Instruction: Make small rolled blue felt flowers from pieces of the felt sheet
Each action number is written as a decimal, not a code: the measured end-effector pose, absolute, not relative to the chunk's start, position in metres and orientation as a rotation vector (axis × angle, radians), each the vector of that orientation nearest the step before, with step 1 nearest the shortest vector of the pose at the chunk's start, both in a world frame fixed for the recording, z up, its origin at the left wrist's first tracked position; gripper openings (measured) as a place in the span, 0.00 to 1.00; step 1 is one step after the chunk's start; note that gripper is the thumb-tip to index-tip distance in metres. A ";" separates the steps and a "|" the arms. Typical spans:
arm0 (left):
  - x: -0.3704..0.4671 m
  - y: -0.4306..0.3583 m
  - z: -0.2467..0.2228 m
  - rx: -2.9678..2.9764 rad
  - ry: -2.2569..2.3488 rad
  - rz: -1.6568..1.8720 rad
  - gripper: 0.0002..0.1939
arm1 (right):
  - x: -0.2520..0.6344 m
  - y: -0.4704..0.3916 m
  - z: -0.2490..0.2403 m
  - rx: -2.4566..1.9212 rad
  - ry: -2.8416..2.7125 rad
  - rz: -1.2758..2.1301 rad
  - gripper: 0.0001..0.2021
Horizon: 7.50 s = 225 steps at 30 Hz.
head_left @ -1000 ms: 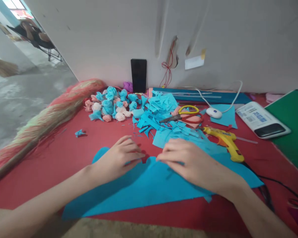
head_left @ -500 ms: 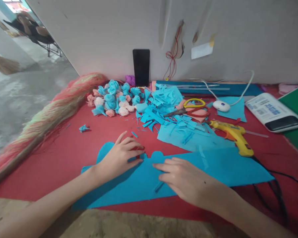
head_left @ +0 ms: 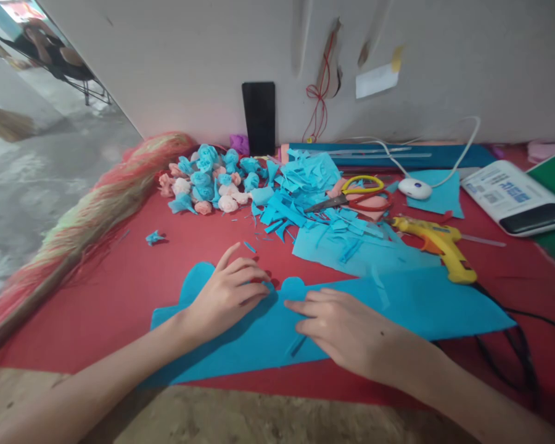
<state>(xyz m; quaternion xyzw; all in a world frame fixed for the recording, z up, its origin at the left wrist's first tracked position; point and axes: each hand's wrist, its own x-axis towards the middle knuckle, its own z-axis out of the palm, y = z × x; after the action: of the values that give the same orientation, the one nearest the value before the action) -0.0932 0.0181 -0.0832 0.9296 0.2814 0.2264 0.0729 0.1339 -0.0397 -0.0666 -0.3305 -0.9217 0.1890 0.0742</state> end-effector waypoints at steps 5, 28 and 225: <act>-0.095 0.016 -0.084 2.799 0.853 0.699 0.07 | 0.134 -0.040 -0.062 -1.000 -2.723 0.639 0.08; -0.076 0.016 0.010 2.143 1.020 0.828 0.04 | 0.136 -0.039 0.003 -0.865 -1.869 1.281 0.09; -0.010 -0.002 0.022 0.958 0.518 0.737 0.06 | 0.327 -0.031 -0.082 -2.090 -1.418 0.241 0.08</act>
<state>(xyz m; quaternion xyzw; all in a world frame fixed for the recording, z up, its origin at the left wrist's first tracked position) -0.0102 -0.0018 0.0222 0.4451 0.2407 0.3426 0.7916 0.3269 -0.0312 -0.0824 -0.7864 -0.5336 0.0905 0.2979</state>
